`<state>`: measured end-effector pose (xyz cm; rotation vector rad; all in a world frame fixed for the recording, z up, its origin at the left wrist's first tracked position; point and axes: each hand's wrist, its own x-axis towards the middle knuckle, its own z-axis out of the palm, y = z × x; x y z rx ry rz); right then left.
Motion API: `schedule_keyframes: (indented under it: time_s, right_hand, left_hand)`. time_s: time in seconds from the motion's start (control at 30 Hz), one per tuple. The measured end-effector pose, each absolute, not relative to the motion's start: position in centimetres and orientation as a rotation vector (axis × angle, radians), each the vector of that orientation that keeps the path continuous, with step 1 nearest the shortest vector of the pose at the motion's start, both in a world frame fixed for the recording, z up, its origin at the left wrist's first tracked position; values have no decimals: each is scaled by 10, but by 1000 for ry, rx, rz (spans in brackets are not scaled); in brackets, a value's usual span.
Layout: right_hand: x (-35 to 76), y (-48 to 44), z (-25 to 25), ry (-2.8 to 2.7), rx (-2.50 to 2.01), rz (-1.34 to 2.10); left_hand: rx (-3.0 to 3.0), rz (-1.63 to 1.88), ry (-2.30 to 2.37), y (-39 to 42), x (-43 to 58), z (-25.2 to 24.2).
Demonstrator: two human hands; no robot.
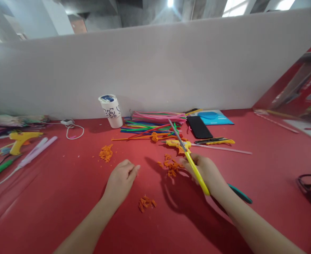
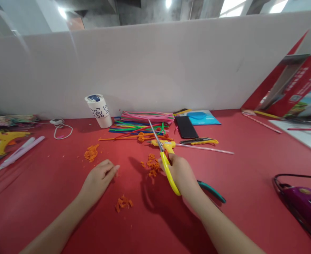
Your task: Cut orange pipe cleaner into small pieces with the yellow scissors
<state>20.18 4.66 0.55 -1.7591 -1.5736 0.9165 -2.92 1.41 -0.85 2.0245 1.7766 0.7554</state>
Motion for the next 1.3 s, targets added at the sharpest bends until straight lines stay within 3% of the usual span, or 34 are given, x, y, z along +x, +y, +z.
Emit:
schedule_keyframes:
  time_s: [0.23,0.47,0.67,0.9,1.03,1.3]
  right_hand:
    - [202,44,-2,-1629,-1715,923]
    - [198,43,-7,-1685,-1687,956]
    - [197,41,-3,-1733,-1615,968]
    - [197,39,0,-1753,-1585,932]
    - [197,41,-6,-1787,-1584,887]
    - [196,47,-19,-1859,-1596,717]
  left_hand:
    - [2091,787,1955,19,-36,-19]
    - [2475,458,1978,20,-31,-39]
    - [2360,462,2452,54,-55,-40]
    - [2730,435,1859,48,-25,-37]
    - [2398,602,2267,62,-35,-23]
    - [2308,560,2096,55,-47,-14]
